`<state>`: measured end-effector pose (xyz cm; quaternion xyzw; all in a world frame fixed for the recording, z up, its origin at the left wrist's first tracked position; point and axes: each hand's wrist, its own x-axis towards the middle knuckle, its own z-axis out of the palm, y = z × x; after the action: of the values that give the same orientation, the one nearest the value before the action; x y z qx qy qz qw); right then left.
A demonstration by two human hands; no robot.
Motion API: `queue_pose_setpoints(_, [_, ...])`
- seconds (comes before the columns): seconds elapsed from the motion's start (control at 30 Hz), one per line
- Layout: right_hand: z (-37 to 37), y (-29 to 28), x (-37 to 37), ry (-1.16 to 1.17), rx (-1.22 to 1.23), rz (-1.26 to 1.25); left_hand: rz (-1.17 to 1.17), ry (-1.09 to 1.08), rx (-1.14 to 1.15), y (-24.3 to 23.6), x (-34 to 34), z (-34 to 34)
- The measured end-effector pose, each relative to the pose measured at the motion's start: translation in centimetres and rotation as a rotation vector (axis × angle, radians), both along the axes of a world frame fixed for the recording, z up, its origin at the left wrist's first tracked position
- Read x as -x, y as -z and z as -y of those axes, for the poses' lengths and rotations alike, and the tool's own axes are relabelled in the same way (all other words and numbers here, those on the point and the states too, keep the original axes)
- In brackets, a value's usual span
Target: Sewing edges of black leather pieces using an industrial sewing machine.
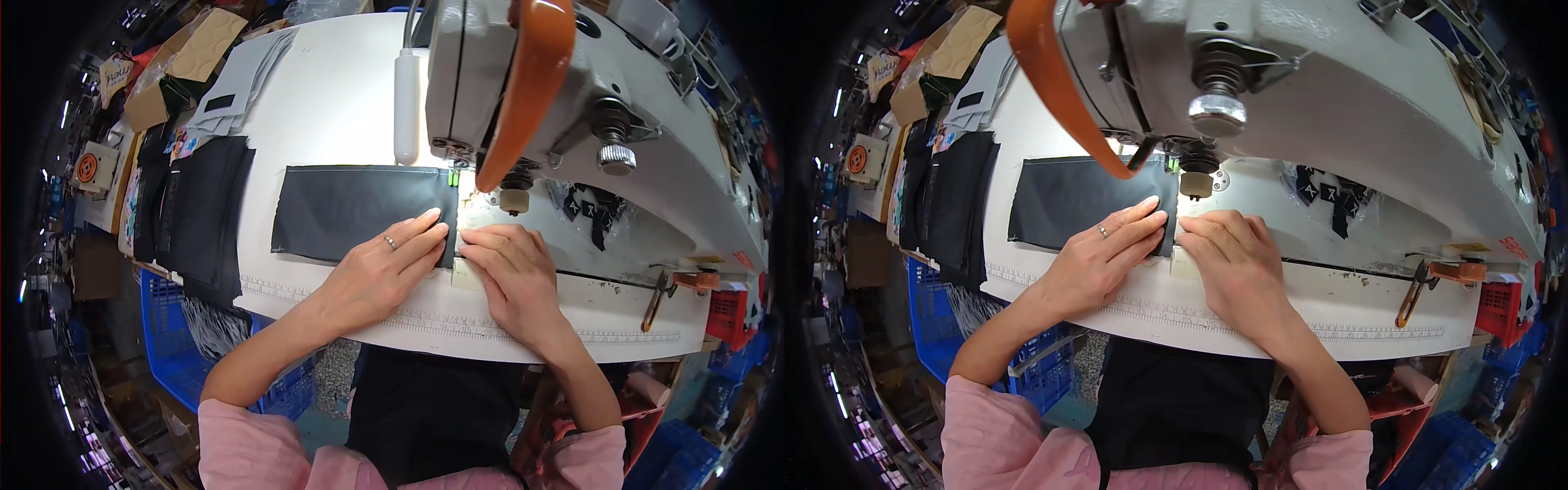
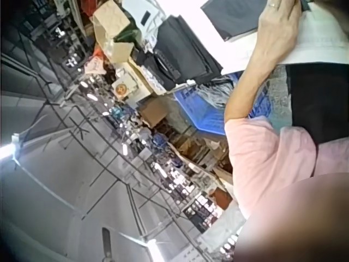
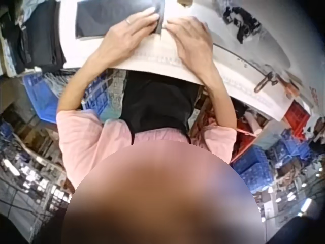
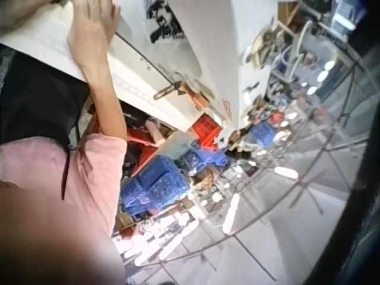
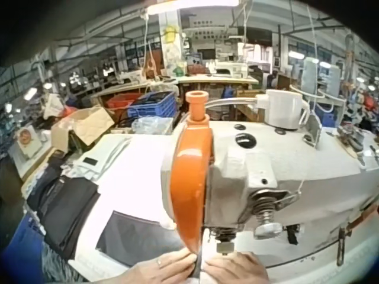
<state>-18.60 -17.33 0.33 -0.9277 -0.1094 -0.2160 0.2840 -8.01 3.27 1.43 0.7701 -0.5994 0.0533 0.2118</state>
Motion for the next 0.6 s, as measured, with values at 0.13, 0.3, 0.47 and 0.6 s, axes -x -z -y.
queue_pose_setpoints(0.13, [-0.3, -0.4, 0.2, -0.017, 0.017, 0.001, 0.038, -0.009, 0.029, 0.1, 0.0, -0.1])
queue_pose_setpoints(0.3, [-0.2, -1.2, 0.2, -0.163, 0.113, -0.037, -0.211, 0.011, 0.095, 0.2, -0.6, -0.6])
queue_pose_setpoints(0.47, [-0.4, -1.1, 0.0, -0.171, 0.127, -0.033, -0.155, 0.056, 0.082, 0.2, -1.0, -1.0])
queue_pose_setpoints(0.6, [-0.2, -0.8, -0.5, -0.141, 0.158, -0.030, -0.163, 0.033, 0.076, 0.1, -1.6, -0.5])
